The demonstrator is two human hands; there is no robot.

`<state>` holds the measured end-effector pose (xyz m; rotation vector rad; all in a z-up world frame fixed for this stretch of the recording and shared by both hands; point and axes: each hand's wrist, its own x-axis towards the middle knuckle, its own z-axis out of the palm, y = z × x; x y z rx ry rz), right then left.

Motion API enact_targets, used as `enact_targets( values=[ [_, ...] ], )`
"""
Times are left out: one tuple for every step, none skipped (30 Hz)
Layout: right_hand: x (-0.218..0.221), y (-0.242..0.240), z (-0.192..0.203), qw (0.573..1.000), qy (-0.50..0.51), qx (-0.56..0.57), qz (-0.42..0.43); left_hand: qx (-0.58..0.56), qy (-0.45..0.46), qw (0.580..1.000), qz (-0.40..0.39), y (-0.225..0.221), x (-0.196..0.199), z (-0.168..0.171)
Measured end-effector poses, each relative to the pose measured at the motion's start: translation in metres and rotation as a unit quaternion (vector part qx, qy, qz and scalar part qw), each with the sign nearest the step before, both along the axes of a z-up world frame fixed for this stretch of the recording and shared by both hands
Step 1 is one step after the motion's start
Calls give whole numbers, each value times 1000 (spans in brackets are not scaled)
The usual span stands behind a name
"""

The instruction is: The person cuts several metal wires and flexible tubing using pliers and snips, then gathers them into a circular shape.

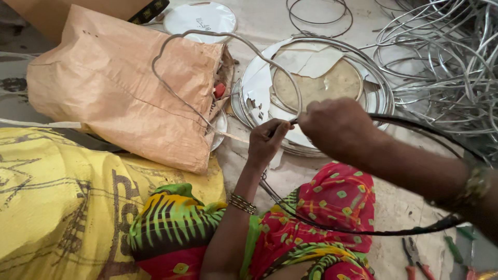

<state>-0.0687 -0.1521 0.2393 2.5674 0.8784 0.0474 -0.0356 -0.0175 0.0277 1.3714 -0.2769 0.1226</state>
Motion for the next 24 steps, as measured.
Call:
enact_targets(
  values=[
    [4, 2, 9, 999, 27, -17, 0, 14, -23, 1000, 10, 2, -1, 2],
    [8, 4, 17, 998, 54, -35, 1, 27, -47, 998, 20, 3, -2, 2],
    [11, 5, 24, 994, 86, -53, -35, 41, -70, 996, 29, 4, -3, 2],
    [13, 5, 31, 988, 118, -70, -71, 35, -76, 996, 17, 3, -4, 2],
    [17, 4, 36, 979, 150, -88, -106, 29, -81, 996, 7, 2, -5, 1],
    [20, 2, 39, 971, 188, -64, -130, 22, -86, 996, -4, 1, -6, -1],
    [25, -1, 41, 961, 226, -39, -152, 23, -90, 996, -11, 0, -7, -2],
    [30, -7, 42, 949, 263, -15, -173, 24, -94, 995, -19, -2, -8, -4],
    [34, -14, 37, 939, 292, 20, -180, 25, -97, 995, -28, -3, -9, -6],
    [38, -21, 30, 927, 320, 56, -187, 45, -96, 994, -24, -3, -11, -8],
    [44, -31, 22, 914, 346, 90, -194, 63, -96, 993, -20, -4, -11, -9],
    [50, -42, 12, 907, 355, 102, -202, 82, -96, 992, -17, -5, -11, -10],
    [53, -53, -1, 899, 367, 113, -209, 77, -95, 992, -20, -6, -12, -12],
    [54, -65, -16, 892, 378, 124, -215, 72, -94, 993, -23, -6, -13, -14],
    [54, -77, -32, 861, 421, 195, -211, 66, -92, 993, -25, -6, -14, -17],
    [53, -88, -48, 822, 460, 265, -204, 42, -86, 994, -47, -6, -14, -19],
    [52, -97, -65, 778, 495, 332, -197, 17, -81, 994, -67, -7, -13, -21],
    [50, -105, -81, 736, 515, 376, -227, -9, -76, 993, -88, -8, -11, -23],
    [45, -111, -99, 690, 533, 417, -256, -25, -81, 991, -100, -8, -9, -26],
    [41, -116, -116, 639, 549, 457, -285, -41, -87, 989, -111, -7, -8, -30],
    [38, -117, -131, 600, 569, 499, -260, -54, -91, 987, -122, -4, -7, -33],
    [35, -115, -146, 558, 586, 539, -234, -79, -81, 985, -133, -3, -7, -36],
    [32, -113, -158, 513, 598, 579, -208, -104, -70, 981, -146, -3, -7, -38],
    [30, -110, -167, 508, 588, 592, -214, -129, -60, 977, -159, -3, -6, -40]
  ],
)
